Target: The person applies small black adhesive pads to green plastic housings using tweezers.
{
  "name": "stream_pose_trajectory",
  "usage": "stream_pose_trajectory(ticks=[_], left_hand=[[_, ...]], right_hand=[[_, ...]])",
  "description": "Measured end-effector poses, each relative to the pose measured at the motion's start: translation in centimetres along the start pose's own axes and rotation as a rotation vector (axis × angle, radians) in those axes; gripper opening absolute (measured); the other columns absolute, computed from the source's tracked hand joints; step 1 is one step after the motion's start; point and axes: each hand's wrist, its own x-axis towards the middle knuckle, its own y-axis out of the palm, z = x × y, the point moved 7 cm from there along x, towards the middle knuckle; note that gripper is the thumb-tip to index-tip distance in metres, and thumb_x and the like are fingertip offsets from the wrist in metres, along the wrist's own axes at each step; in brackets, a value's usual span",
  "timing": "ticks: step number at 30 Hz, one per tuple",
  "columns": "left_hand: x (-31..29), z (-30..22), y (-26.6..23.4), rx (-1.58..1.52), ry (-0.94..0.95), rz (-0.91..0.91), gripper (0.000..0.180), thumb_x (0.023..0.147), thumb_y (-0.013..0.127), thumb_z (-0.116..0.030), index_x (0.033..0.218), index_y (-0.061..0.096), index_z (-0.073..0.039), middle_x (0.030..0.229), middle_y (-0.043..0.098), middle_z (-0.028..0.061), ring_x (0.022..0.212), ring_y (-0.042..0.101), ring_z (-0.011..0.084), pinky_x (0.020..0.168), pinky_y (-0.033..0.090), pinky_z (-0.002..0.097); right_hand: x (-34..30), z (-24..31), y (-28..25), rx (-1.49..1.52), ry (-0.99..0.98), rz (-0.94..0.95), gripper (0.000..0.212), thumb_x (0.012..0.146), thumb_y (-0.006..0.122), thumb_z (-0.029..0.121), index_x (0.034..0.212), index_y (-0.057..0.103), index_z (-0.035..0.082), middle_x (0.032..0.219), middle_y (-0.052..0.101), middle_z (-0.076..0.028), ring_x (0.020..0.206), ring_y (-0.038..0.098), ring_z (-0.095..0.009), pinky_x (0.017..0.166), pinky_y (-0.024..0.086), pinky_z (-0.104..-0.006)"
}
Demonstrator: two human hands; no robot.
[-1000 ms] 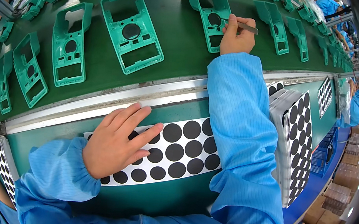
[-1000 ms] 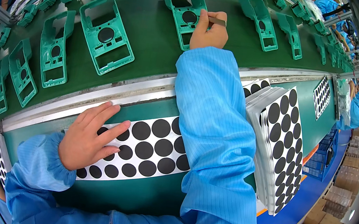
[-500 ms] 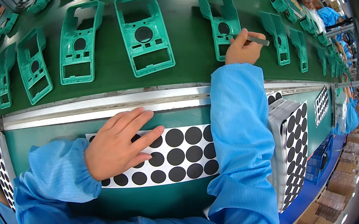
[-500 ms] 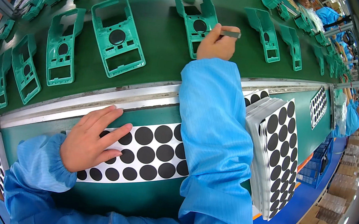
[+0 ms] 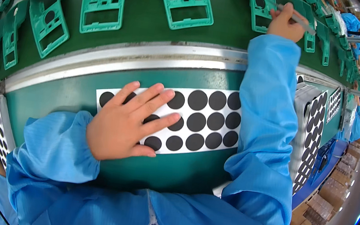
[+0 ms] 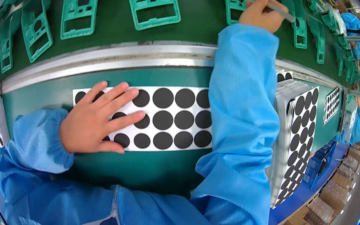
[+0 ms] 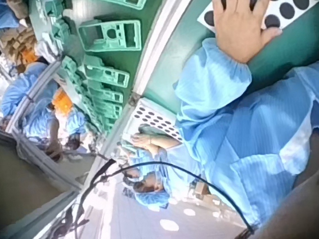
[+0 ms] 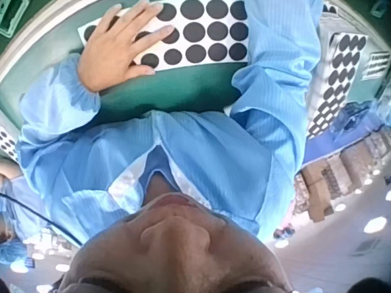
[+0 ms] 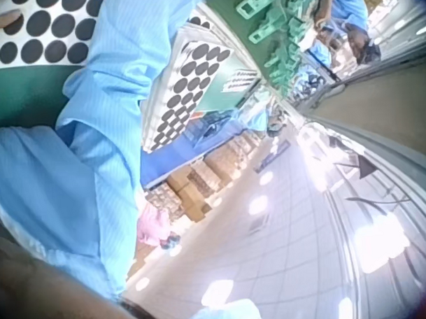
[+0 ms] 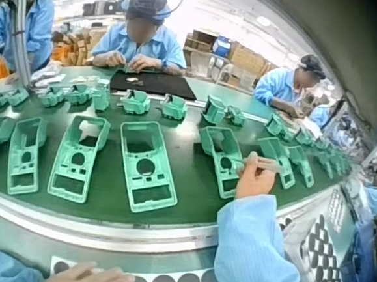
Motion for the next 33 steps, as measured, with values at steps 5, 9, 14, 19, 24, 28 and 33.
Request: stream_pose_trajectory(ticks=[5, 9, 14, 19, 24, 28, 33], left_hand=[[-4.1, 1.2, 0.2, 0.14, -0.066, 0.041, 0.07, 0.067, 0.05, -0.058, 0.124, 0.042, -0.019, 0.135, 0.03, 0.0124, 0.123, 0.029, 0.0297, 0.098, 0.019, 0.0483], [-8.0, 1.4, -0.2, 0.136, -0.114, 0.082, 0.069, 0.066, 0.057, -0.053, 0.124, 0.042, -0.021, 0.135, 0.029, 0.0114, 0.124, 0.027, 0.0293, 0.098, 0.018, 0.0487], [-10.6, 1.4, -2.9, 0.124, -0.267, -0.027, 0.063, 0.066, 0.064, -0.038, 0.123, 0.043, -0.02, 0.133, 0.033, 0.0109, 0.122, 0.032, 0.0299, 0.096, 0.026, 0.0484], [-9.0, 0.0, -1.9, 0.119, -0.232, -0.169, 0.064, 0.061, 0.068, -0.028, 0.12, 0.046, -0.018, 0.129, 0.038, 0.0101, 0.119, 0.036, 0.0276, 0.094, 0.03, 0.0454], [-6.9, 0.0, 0.4, 0.051, -0.182, -0.282, 0.062, 0.062, 0.068, -0.031, 0.119, 0.047, -0.018, 0.129, 0.038, 0.0103, 0.119, 0.036, 0.0259, 0.092, 0.032, 0.0445], [-6.9, 0.4, 0.7, 0.051, -0.211, -0.261, 0.06, 0.064, 0.066, -0.034, 0.12, 0.047, -0.02, 0.13, 0.037, 0.0101, 0.119, 0.037, 0.0258, 0.092, 0.031, 0.0442], [-6.7, 0.7, 0.5, 0.04, -0.218, -0.26, 0.059, 0.065, 0.064, -0.035, 0.12, 0.047, -0.021, 0.13, 0.037, 0.0098, 0.119, 0.037, 0.0257, 0.093, 0.03, 0.0438]], right_hand=[[-1.2, 5.5, 1.2, 0.331, 0.371, 0.296, 0.017, 0.081, 0.059, 0.013, 0.086, 0.05, -0.001, 0.076, 0.054, -0.008, 0.074, 0.055, -0.016, 0.075, 0.052, -0.034], [-11.7, 10.7, 0.8, 0.329, 0.626, 0.694, 0.017, 0.084, 0.054, 0.02, 0.088, 0.048, 0.004, 0.075, 0.055, -0.006, 0.069, 0.056, -0.013, 0.068, 0.05, -0.0301], [-21.1, 12.2, -0.4, 0.158, 0.874, 0.813, 0.017, 0.082, 0.057, 0.013, 0.088, 0.046, 0.001, 0.081, 0.061, -0.012, 0.071, 0.059, -0.013, 0.063, 0.048, -0.0222], [-24.4, 12.6, 0.5, 0.151, 0.842, 0.741, 0.016, 0.081, 0.058, 0.008, 0.087, 0.046, 0.0, 0.08, 0.061, -0.011, 0.071, 0.059, -0.012, 0.064, 0.047, -0.0215], [-25.1, 11.5, 0.3, 0.126, 0.682, 0.626, 0.015, 0.08, 0.059, 0.005, 0.087, 0.046, 0.0, 0.078, 0.059, -0.009, 0.071, 0.057, -0.012, 0.063, 0.046, -0.0216], [-25.3, 11.4, 0.4, 0.126, 0.695, 0.616, 0.016, 0.08, 0.059, 0.006, 0.087, 0.047, -0.001, 0.078, 0.059, -0.009, 0.07, 0.057, -0.011, 0.063, 0.046, -0.0217], [-24.7, 10.9, 0.5, 0.104, 0.749, 0.656, 0.016, 0.081, 0.059, 0.008, 0.086, 0.046, -0.001, 0.078, 0.06, -0.011, 0.069, 0.057, -0.012, 0.063, 0.046, -0.0221]])
